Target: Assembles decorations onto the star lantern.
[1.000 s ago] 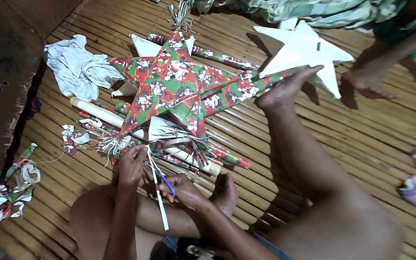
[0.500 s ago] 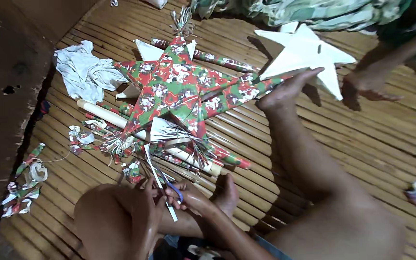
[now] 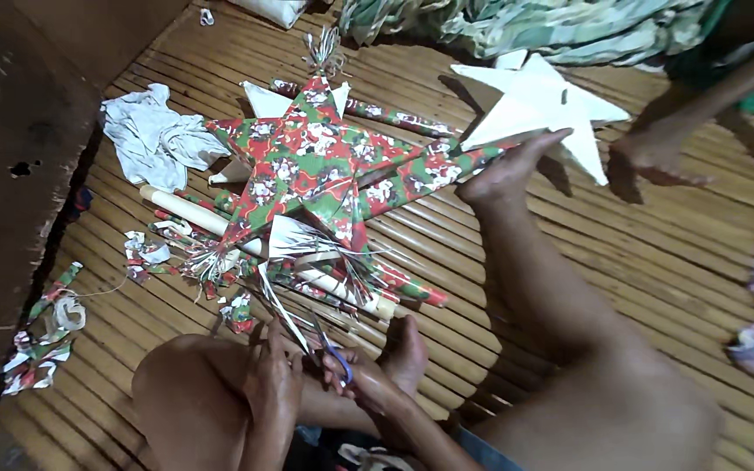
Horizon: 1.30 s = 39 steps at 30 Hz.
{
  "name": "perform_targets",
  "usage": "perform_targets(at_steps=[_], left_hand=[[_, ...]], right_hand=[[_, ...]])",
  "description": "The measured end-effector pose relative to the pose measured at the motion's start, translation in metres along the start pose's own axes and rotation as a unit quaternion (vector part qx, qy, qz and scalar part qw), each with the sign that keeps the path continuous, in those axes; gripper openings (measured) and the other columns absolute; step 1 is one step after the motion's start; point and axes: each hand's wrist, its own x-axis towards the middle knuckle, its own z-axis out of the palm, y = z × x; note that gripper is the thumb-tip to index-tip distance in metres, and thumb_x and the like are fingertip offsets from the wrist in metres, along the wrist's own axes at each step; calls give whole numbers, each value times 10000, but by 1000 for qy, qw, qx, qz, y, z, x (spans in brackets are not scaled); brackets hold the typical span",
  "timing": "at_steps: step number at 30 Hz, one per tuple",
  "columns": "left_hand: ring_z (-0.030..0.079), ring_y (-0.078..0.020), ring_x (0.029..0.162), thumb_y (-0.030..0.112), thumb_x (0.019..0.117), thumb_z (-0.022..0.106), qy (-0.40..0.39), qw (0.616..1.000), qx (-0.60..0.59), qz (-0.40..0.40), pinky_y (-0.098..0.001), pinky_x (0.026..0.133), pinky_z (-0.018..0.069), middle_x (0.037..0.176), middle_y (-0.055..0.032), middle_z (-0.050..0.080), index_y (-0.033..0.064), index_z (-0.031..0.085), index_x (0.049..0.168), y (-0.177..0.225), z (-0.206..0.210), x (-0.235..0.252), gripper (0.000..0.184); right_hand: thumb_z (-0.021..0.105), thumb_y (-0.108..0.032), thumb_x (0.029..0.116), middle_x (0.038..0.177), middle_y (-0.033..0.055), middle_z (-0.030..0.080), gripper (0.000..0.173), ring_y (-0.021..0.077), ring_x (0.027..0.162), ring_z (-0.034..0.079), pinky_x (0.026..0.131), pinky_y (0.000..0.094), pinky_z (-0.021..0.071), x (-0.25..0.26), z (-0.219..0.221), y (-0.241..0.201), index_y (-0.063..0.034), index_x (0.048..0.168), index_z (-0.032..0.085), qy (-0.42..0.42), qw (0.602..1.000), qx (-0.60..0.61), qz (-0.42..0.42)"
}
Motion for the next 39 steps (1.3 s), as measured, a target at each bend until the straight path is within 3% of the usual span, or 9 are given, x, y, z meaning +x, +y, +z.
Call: perform_targets(at_steps=[5, 9, 15, 20, 27, 30, 33, 36, 39], left_hand=[[665, -429, 1100, 83, 910, 729, 54, 998, -30, 14, -607, 917, 514, 1199, -232, 687, -38, 574, 1364, -6, -9, 17, 495], [584, -367, 1272, 245, 998, 647, -102, 991, 83, -35, -532, 1054, 456, 1288, -187, 666, 36, 676, 1288, 3, -19, 40, 359], [622, -323, 1221, 416, 992, 644, -186, 974, 120, -39, -512, 1081, 422, 1223, -150, 704, 77, 688, 1269, 13, -7, 46, 440], [652, -337, 1148, 510, 991, 600, -189, 968, 140, -85, -534, 977, 480, 1143, -169, 713, 47, 722, 1097, 22, 2, 50, 490], [659, -354, 1125, 358, 1028, 570, -188, 972, 103, -94, -546, 937, 507, 1135, -177, 705, 51, 701, 1114, 25, 10, 52, 344], [676, -349, 1037, 313, 1032, 592, -152, 987, 25, -52, -548, 935, 489, 1029, -176, 722, 23, 713, 1097, 16, 5, 46, 321], [700, -275, 878, 277, 996, 672, -126, 986, -107, -7, -508, 864, 526, 904, -141, 727, -4, 719, 1012, 1, 0, 39, 286], [677, -152, 741, 223, 960, 715, -121, 969, -217, 11, -387, 770, 555, 803, -65, 707, 13, 716, 938, -8, -2, 31, 211], [666, -106, 718, 209, 955, 721, -134, 964, -229, 12, -335, 750, 554, 794, -41, 705, 18, 712, 934, -7, -5, 26, 192]], right_hand=[[577, -269, 986, 690, -82, 669, 223, -33, 529, 537, 486, 139, 419, -19, -9, 13, -116, 867, 687, 45, 995, -13, -84], [626, -414, 968, 752, -71, 676, 319, -33, 547, 514, 496, 142, 406, -17, -15, 23, -101, 945, 686, 43, 994, -13, -103], [627, -394, 968, 726, -59, 678, 301, -26, 528, 519, 487, 141, 412, -15, -19, 26, -102, 916, 680, 60, 991, 28, -113], [642, -388, 961, 723, -56, 674, 293, -25, 524, 511, 487, 145, 410, -13, -20, 27, -106, 898, 693, 52, 990, 43, -128], [637, -345, 969, 705, -46, 676, 263, -29, 502, 498, 472, 140, 397, -12, -22, 29, -101, 890, 693, 40, 989, 67, -126], [617, -267, 968, 717, -51, 677, 203, -31, 513, 510, 478, 140, 411, -14, -19, 26, -91, 893, 685, 65, 987, 55, -139], [697, -138, 893, 812, -45, 684, 121, -15, 642, 574, 591, 163, 481, -12, -12, 27, -48, 975, 695, 134, 975, -4, -180], [759, -57, 831, 954, 9, 719, 243, 27, 835, 662, 776, 202, 561, -8, -6, 24, 10, 1058, 701, 156, 966, -61, -197], [761, -27, 818, 953, 7, 718, 229, 22, 819, 653, 759, 197, 553, -5, 0, 16, 7, 1036, 699, 144, 969, -66, -189]])
